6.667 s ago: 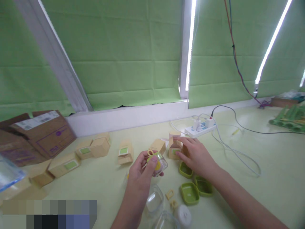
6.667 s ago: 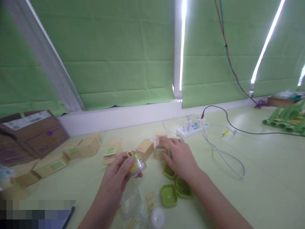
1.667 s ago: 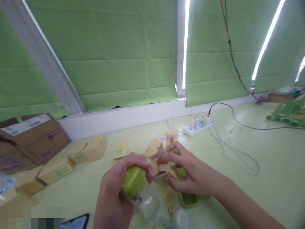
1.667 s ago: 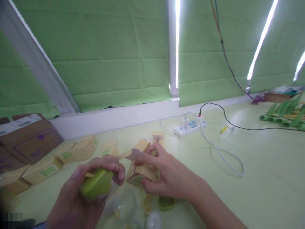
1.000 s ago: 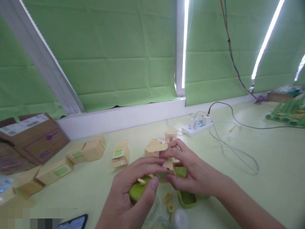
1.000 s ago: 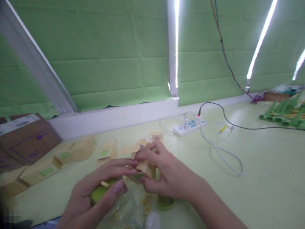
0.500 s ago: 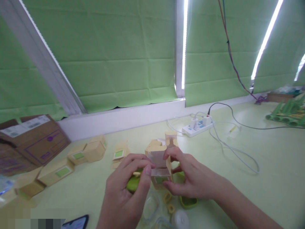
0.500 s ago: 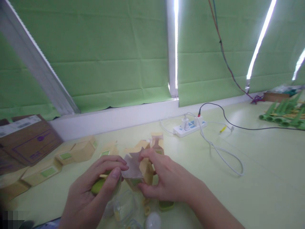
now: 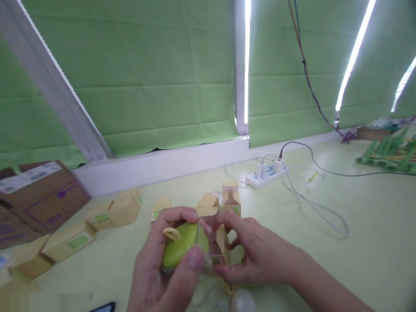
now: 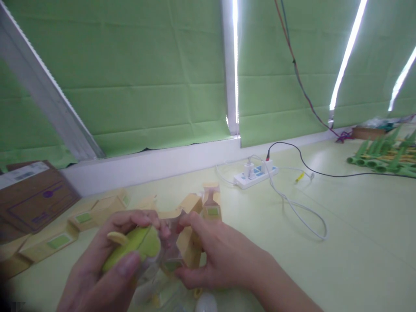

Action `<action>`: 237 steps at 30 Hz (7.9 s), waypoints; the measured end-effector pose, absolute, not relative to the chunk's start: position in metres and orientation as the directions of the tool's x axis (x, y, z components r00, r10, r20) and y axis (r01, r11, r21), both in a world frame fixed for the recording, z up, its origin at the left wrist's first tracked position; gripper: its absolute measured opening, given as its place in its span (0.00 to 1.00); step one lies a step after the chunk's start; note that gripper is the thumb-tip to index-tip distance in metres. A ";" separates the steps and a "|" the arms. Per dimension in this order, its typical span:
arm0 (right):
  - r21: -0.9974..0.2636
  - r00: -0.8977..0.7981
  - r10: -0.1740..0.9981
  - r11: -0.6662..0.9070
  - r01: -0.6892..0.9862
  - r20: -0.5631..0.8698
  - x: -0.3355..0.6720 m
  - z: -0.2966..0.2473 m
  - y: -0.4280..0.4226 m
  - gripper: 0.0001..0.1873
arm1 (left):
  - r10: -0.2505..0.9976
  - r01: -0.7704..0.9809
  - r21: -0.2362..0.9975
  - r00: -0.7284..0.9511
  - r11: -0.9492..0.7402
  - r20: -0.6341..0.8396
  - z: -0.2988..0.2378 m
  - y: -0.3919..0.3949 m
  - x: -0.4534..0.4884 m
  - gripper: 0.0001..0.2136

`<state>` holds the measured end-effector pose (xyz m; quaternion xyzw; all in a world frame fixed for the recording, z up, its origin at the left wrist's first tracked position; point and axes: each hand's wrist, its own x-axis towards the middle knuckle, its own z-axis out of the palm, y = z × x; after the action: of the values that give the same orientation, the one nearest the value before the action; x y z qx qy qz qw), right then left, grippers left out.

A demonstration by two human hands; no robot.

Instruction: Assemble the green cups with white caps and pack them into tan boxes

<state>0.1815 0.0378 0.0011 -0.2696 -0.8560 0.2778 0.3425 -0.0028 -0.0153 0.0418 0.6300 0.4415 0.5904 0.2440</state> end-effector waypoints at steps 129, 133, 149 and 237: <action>-0.954 -0.438 0.880 0.051 -0.295 0.183 0.166 0.005 0.046 0.22 | 0.610 0.780 0.339 0.068 -0.526 0.789 -0.025 0.018 -0.011 0.22; -0.939 -0.451 0.877 0.004 -0.343 0.168 0.168 0.007 0.049 0.21 | 0.567 0.819 0.262 0.091 -0.510 0.819 -0.019 0.015 -0.008 0.19; -0.951 -0.604 0.735 0.232 -0.203 0.308 0.169 0.008 0.040 0.09 | 0.531 0.730 0.301 0.098 -0.613 0.842 -0.031 0.019 -0.015 0.25; -0.769 -0.393 0.772 0.604 0.210 0.499 0.175 0.010 0.046 0.17 | 0.658 0.455 0.530 0.186 -0.716 0.730 -0.030 0.023 -0.015 0.22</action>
<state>0.1745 0.0456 0.0097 -0.3174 -0.7740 0.3121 0.4504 -0.0151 0.0235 -0.0300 0.7639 0.3643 0.5238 0.0969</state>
